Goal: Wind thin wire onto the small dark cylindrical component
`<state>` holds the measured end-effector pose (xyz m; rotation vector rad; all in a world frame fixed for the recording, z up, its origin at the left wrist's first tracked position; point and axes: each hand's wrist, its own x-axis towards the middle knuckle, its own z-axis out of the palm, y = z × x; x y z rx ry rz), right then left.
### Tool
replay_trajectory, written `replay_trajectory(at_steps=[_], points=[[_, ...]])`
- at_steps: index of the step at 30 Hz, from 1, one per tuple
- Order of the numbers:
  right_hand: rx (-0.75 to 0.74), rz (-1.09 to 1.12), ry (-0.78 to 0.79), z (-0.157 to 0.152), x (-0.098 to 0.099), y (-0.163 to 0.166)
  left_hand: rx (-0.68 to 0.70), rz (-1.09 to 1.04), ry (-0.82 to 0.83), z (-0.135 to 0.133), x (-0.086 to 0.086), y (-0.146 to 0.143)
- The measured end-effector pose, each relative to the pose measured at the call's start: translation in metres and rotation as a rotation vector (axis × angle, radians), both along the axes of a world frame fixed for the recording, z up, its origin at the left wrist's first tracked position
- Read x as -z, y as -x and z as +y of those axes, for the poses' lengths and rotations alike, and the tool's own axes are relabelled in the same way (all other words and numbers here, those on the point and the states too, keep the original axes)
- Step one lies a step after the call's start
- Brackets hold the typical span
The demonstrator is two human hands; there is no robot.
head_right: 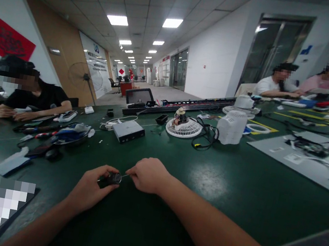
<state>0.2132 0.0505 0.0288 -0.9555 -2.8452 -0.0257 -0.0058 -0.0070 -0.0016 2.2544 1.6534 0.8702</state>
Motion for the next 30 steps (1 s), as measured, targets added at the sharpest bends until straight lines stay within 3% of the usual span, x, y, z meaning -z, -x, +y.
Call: replay_trajectory(at_steps=[3,8,12,17,25,28,30], points=[[0.071,0.014,-0.025,-0.002,0.0,0.002,-0.023,0.015,-0.004,0.0,0.0,-0.001],[0.007,-0.013,0.04,-0.001,0.001,0.004,-0.027,0.025,0.0,0.001,0.0,0.0],[0.065,0.052,0.051,0.001,0.002,0.002,-0.01,0.028,0.003,-0.001,0.0,-0.001],[0.021,0.046,0.141,0.003,0.004,0.001,-0.004,0.036,0.013,-0.001,0.0,-0.001],[0.199,0.022,0.088,0.003,0.002,0.003,-0.069,0.057,0.024,0.0,-0.004,-0.004],[0.32,0.11,0.063,0.008,0.006,0.003,-0.145,0.041,0.003,0.0,-0.005,-0.002],[0.319,0.22,0.108,0.011,0.009,0.005,-0.185,0.03,-0.013,0.0,-0.005,-0.001]])
